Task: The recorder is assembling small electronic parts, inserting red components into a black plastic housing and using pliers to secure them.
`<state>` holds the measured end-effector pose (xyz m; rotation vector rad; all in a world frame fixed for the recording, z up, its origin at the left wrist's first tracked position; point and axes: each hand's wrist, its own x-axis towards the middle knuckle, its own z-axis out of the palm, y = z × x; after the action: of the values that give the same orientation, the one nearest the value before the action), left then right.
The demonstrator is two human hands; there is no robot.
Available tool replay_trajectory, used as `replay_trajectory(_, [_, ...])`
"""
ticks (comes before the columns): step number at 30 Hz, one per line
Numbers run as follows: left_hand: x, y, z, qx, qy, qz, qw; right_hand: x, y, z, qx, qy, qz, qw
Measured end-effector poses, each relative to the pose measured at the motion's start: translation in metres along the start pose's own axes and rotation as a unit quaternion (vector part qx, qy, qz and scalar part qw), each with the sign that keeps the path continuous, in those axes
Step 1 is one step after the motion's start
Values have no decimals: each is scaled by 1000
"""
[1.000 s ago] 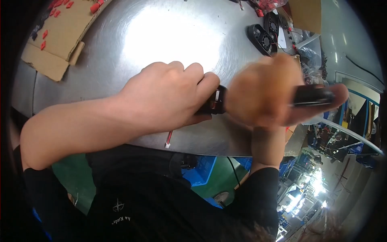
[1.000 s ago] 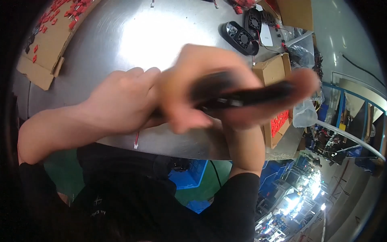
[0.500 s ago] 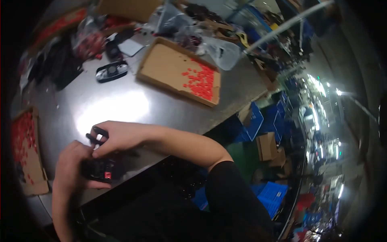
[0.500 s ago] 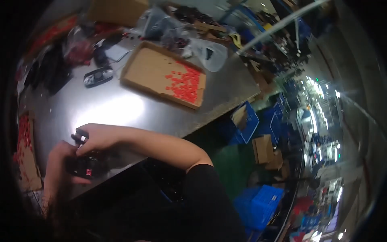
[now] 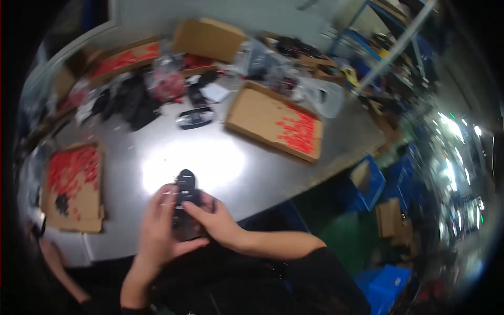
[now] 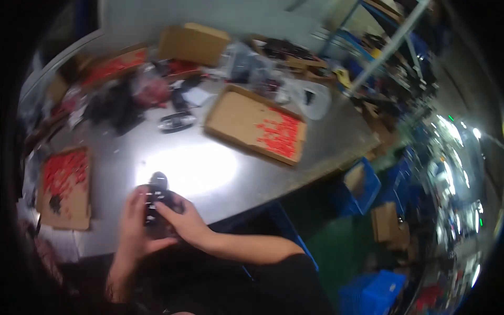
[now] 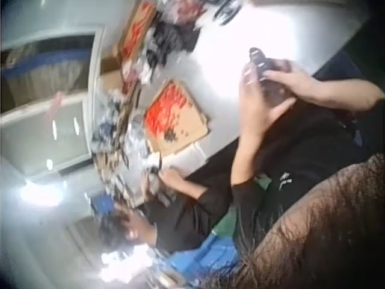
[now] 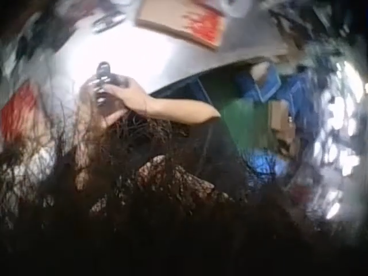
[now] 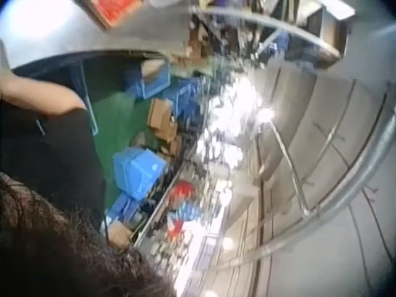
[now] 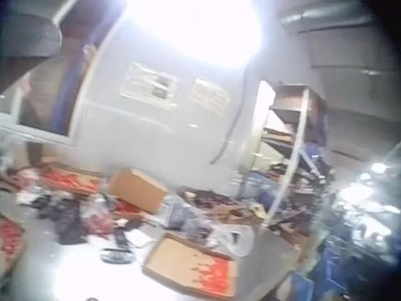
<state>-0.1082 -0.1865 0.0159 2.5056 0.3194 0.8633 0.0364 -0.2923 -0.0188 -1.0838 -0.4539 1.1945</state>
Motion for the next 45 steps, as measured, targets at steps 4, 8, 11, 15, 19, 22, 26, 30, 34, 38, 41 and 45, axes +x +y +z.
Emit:
replay_trajectory(4, [-16,-23,14,-117,21,-50,992,-20,0,0,-33,-16,32,999])
replay_trajectory(8, [-8,-57,-11,-326,-82,-110,935,-7,-30,-39,-38,-2,15,999])
replay_trajectory(11, [3,-70,-18,-356,-220,-88,904,30,-57,-46,-111,-59,68,990])
replay_trajectory(15, [27,-84,9,-203,-210,6,956,55,-76,-48,-251,-89,120,956])
replay_trajectory(19, [31,-97,24,-161,-133,1,978,72,-86,-52,-307,-116,75,942])
replay_trajectory(22, [26,-99,27,-137,-166,-16,976,78,-87,-53,-347,-132,80,925])
replay_trajectory(26, [22,-103,29,-135,-74,0,988,85,-92,-53,-416,-4,-284,864])
replay_trajectory(30, [22,-101,36,-135,-67,3,989,68,-109,6,-22,-179,-357,917])
replay_trajectory(34, [21,-102,30,-138,-104,-39,984,92,-64,35,11,-291,-298,909])
replay_trajectory(38, [22,-103,27,-157,-137,-56,976,98,-45,34,-47,-264,-295,917])
replay_trajectory(41, [20,-103,32,-157,-125,-53,978,98,-38,37,-61,-237,-312,918])
replay_trajectory(45, [22,-101,33,-156,-123,-54,979,96,-38,41,-141,-266,-409,861])
